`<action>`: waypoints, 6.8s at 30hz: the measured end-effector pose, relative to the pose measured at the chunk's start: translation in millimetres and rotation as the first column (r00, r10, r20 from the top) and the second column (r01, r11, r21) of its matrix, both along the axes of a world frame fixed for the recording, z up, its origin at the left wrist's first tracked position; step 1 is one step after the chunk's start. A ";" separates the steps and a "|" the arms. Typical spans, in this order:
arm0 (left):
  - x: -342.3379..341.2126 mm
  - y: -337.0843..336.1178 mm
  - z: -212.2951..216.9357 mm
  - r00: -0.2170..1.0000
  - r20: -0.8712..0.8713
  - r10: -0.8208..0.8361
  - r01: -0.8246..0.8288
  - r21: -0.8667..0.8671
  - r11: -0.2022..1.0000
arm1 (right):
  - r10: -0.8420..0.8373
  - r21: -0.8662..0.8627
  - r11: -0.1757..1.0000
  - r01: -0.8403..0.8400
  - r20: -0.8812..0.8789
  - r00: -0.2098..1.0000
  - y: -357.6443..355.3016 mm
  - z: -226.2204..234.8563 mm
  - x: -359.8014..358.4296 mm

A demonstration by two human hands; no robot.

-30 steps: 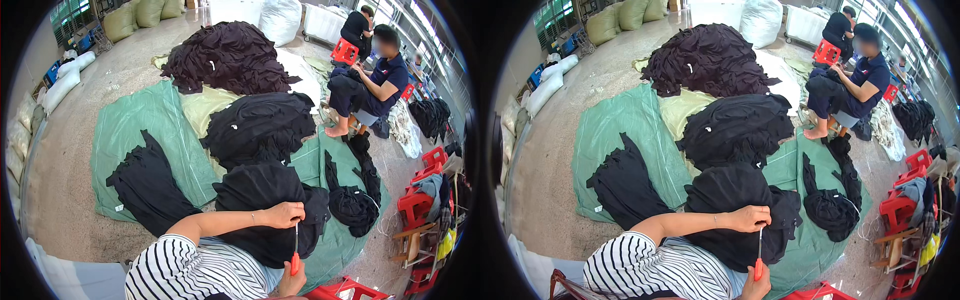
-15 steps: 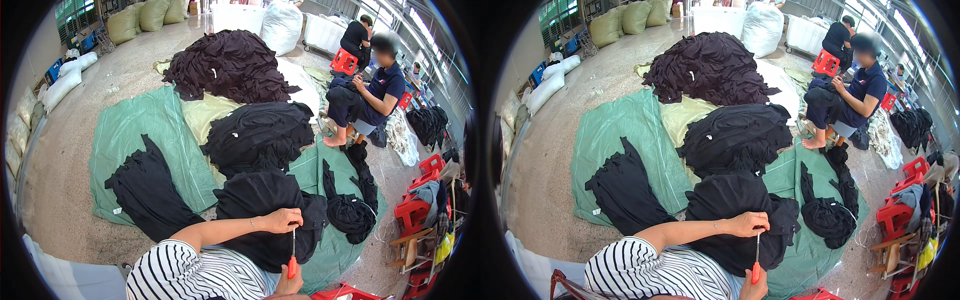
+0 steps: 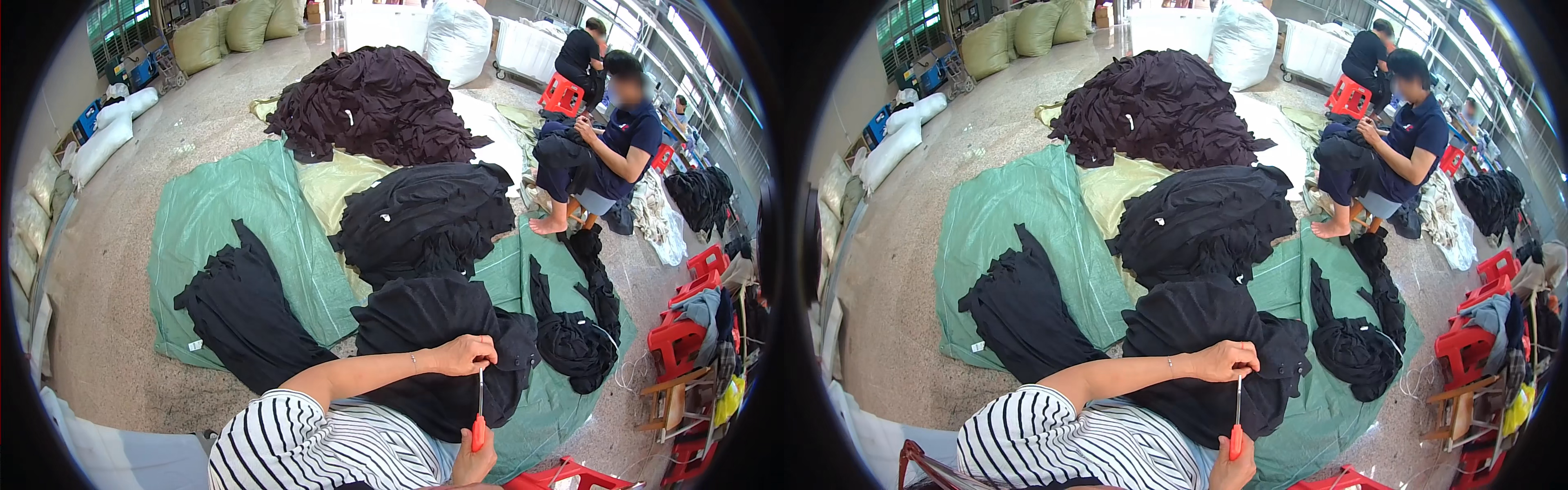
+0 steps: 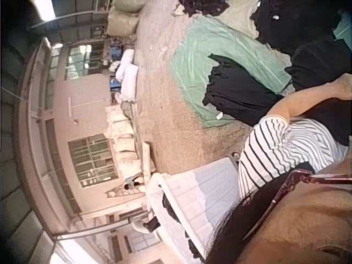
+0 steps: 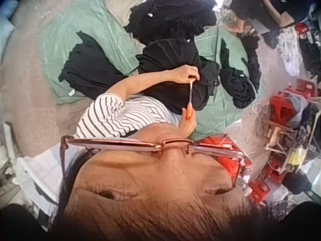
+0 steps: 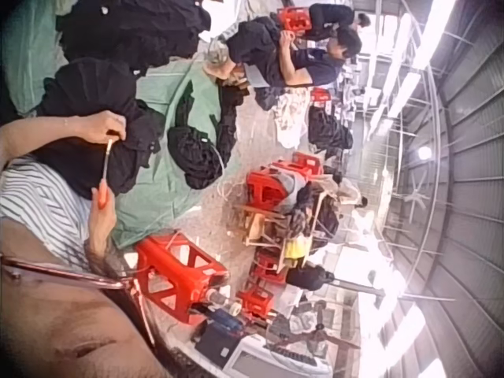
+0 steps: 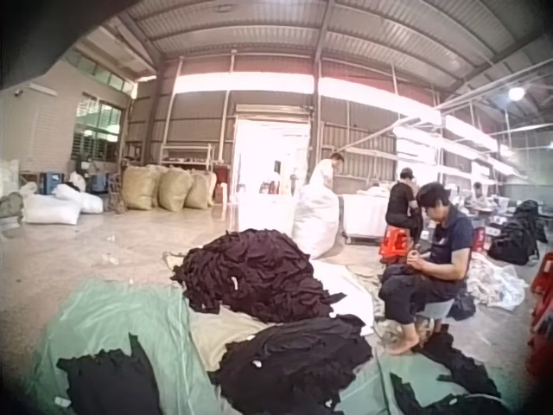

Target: Trimming excess threads and finishing black fabric garments using scissors.

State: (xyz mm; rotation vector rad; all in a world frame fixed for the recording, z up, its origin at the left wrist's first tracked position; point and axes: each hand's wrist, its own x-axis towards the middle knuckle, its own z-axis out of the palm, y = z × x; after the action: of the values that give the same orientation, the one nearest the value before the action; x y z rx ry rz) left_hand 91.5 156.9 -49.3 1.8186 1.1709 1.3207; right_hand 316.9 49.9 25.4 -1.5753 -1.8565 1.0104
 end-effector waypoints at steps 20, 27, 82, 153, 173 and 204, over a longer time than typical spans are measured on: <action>3.6 2.2 3.8 1.000 -0.001 -0.009 0.009 -0.028 1.000 | -0.046 -0.055 0.997 0.051 0.082 0.996 4.2 0.8 5.0; 6.1 0.0 -3.8 1.000 -0.004 0.023 -0.023 -0.012 1.000 | -0.066 -0.197 0.971 0.134 0.318 0.946 -1.7 19.9 -2.7; 37.6 84.5 67.7 0.536 -0.214 -0.817 0.177 -0.917 0.357 | -0.143 0.130 0.985 0.114 0.248 0.958 -42.3 8.1 29.6; -245.6 -120.1 209.3 0.067 0.967 0.246 -0.709 -0.128 0.694 | -0.512 0.597 0.696 0.399 0.022 0.859 38.5 -27.2 111.4; -258.1 -306.7 112.3 0.372 0.116 0.921 -0.894 -0.221 0.389 | -0.368 0.411 0.821 0.397 -0.153 0.917 84.7 -28.3 38.0; -31.2 -54.3 43.7 0.719 -0.623 0.308 -0.279 0.146 0.949 | -0.404 0.265 0.884 0.385 0.019 0.914 83.9 -62.1 36.2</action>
State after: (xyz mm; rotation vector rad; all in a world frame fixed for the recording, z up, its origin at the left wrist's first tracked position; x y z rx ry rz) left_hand 60.4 102.6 -5.6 2.2755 1.8701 0.8763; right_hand 353.0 133.8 -36.8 -1.7504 -1.5428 0.5132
